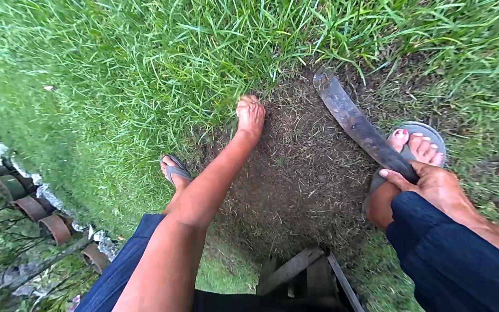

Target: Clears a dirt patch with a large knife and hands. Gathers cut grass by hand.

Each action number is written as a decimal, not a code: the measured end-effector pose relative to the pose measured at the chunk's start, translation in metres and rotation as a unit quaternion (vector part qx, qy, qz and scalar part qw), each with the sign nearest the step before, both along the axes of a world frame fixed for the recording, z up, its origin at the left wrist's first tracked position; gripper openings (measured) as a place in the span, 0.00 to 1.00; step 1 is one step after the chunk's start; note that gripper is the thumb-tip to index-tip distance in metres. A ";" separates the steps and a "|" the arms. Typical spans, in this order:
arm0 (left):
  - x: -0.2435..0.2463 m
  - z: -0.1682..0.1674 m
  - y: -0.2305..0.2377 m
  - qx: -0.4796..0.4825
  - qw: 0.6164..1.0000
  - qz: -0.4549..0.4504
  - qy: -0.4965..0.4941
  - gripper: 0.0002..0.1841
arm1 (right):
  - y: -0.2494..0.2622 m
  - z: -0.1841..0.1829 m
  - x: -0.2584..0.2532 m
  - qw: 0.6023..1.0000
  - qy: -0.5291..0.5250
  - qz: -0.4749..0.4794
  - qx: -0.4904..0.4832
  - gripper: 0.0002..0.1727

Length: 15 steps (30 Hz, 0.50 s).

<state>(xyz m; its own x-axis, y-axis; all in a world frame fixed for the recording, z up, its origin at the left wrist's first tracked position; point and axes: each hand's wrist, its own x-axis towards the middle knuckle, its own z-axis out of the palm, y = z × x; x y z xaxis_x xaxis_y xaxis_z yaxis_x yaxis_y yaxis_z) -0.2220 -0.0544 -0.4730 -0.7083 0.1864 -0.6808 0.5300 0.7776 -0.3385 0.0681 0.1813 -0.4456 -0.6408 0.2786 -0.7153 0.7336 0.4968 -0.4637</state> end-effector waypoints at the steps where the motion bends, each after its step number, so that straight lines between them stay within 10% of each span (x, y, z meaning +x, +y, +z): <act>1: 0.000 0.001 -0.002 0.011 1.000 0.002 -0.004 0.19 | -0.001 0.003 -0.005 1.000 -0.013 0.001 -0.005 0.19; 15: -0.012 0.024 -0.019 0.080 0.993 0.021 -0.081 0.16 | -0.005 0.005 -0.021 0.999 -0.017 0.016 -0.034 0.15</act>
